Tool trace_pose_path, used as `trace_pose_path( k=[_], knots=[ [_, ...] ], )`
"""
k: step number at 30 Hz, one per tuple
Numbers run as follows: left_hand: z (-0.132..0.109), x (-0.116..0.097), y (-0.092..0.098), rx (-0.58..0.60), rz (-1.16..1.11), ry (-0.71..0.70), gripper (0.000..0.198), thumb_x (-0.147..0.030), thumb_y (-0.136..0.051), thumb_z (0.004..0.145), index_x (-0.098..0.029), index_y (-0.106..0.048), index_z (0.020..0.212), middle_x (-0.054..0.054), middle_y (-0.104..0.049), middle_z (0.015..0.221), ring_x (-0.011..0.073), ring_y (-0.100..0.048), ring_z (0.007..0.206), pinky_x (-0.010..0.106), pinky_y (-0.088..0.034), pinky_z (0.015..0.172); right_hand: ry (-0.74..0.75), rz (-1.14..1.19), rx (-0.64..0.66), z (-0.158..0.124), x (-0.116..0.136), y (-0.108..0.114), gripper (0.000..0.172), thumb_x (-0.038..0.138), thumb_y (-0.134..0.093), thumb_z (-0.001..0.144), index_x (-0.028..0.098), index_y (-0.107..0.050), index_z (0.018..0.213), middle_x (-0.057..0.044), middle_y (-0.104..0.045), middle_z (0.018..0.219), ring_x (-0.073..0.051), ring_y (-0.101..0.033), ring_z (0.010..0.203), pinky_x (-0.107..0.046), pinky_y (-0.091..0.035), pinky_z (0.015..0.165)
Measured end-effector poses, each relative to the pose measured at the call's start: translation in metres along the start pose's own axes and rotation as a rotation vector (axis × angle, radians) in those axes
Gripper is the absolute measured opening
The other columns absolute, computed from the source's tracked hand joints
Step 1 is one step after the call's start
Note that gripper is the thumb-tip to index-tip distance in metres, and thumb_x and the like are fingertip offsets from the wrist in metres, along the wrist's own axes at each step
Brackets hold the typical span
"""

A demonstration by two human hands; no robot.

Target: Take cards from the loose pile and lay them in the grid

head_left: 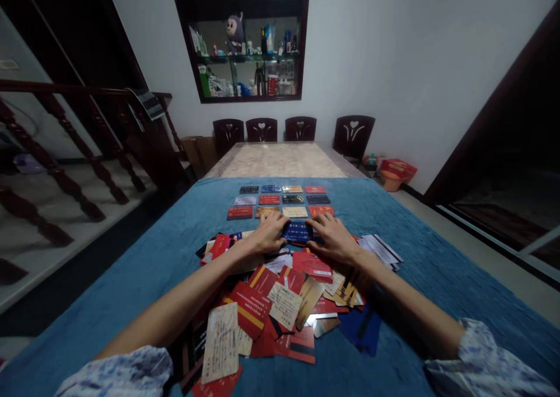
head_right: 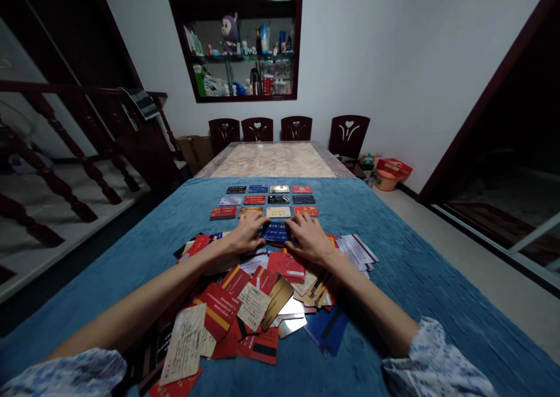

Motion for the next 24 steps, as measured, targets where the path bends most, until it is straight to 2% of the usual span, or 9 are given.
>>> trace_pose_path(
  k=[6, 13, 20, 24],
  knots=[
    [-0.002, 0.000, 0.003, 0.017, 0.005, -0.016, 0.052, -0.021, -0.072, 0.073, -0.016, -0.058, 0.123, 0.015, -0.055, 0.126, 0.0336, -0.047, 0.121, 0.051, -0.036, 0.100, 0.027, 0.010, 0.036, 0.005, 0.001, -0.001, 0.049, 0.041, -0.064, 0.086, 0.019, -0.060, 0.129, -0.015, -0.059, 0.127, -0.030, -0.046, 0.116, -0.040, -0.040, 0.087],
    [0.001, 0.010, 0.004, 0.063, 0.037, 0.021, 0.048, -0.023, -0.072, 0.074, -0.019, -0.060, 0.120, 0.012, -0.055, 0.125, 0.0325, -0.046, 0.121, 0.049, -0.035, 0.101, 0.076, -0.027, 0.122, 0.021, 0.003, 0.002, 0.049, 0.046, -0.068, 0.083, 0.021, -0.064, 0.125, -0.014, -0.062, 0.121, -0.031, -0.049, 0.112, -0.040, -0.041, 0.086],
    [0.005, 0.018, 0.019, 0.109, 0.094, 0.077, 0.043, -0.023, -0.066, 0.076, -0.020, -0.060, 0.119, 0.011, -0.055, 0.125, 0.0308, -0.046, 0.119, 0.047, -0.037, 0.100, 0.095, -0.034, 0.193, 0.045, 0.011, 0.015, 0.046, 0.044, -0.069, 0.082, 0.019, -0.066, 0.121, -0.015, -0.063, 0.120, -0.031, -0.050, 0.110, -0.040, -0.043, 0.083],
    [0.010, 0.026, 0.029, 0.103, 0.126, 0.089, 0.045, -0.022, -0.064, 0.077, -0.020, -0.060, 0.122, 0.011, -0.056, 0.122, 0.0308, -0.047, 0.118, 0.047, -0.038, 0.098, 0.100, -0.034, 0.207, 0.063, 0.012, 0.020, 0.039, 0.044, -0.070, 0.082, 0.019, -0.069, 0.111, -0.014, -0.063, 0.119, -0.032, -0.049, 0.113, -0.038, -0.044, 0.082]
  ],
)
Point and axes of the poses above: each hand's wrist, its own z-axis towards the middle knuckle, its own y-axis out of the back of the hand, x = y × z, the point moved 9 cm from there along z, towards the middle knuckle
